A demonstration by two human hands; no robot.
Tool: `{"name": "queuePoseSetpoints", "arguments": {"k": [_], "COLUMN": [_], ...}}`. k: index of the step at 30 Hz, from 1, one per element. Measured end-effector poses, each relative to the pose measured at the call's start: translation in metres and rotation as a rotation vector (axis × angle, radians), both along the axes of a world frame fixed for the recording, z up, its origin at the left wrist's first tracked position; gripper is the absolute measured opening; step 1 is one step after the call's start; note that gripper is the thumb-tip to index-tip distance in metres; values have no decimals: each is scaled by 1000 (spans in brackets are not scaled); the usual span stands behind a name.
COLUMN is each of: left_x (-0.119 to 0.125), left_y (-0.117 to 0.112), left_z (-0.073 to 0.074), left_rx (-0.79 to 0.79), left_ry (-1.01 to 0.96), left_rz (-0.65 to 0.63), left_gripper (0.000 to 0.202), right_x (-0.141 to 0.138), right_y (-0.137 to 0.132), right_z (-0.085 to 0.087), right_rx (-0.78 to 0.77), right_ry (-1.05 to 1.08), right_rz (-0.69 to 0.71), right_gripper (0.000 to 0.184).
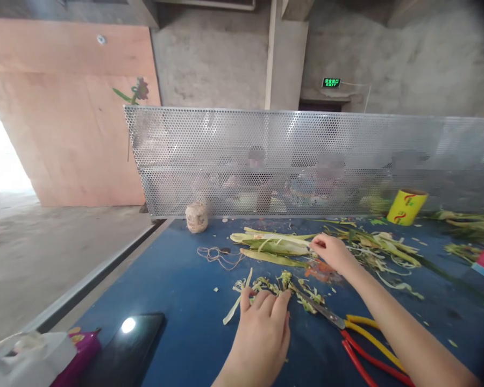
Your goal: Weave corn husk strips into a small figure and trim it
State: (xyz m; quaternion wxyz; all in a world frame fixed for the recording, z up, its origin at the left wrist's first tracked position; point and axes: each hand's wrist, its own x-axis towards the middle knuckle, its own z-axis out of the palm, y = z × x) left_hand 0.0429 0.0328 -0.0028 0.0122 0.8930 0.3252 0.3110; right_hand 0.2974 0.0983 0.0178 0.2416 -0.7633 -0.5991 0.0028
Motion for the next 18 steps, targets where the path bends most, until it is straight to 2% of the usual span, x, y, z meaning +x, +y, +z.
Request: {"name": "queuePoseSetpoints", "arguments": {"k": [6, 11, 14, 18], "left_x": [-1, -6, -9, -10], "left_y": [2, 6, 9, 10], "left_z": [3, 5, 4, 3], "left_rx": [-46, 11, 71, 74], "left_ry": [9, -34, -79, -106], "left_rz": [32, 164, 243, 227], "left_gripper": [33, 37, 40, 42], "right_x": [-10, -23, -26, -26], "right_y": [-38, -64, -73, -77], "right_z": [27, 27, 25, 27], "right_rx": [44, 2, -6, -16], "right_ry": [145, 294, 440, 670], "right_rz": [63, 96, 172, 293], "right_gripper": [27, 25, 24, 25]}}
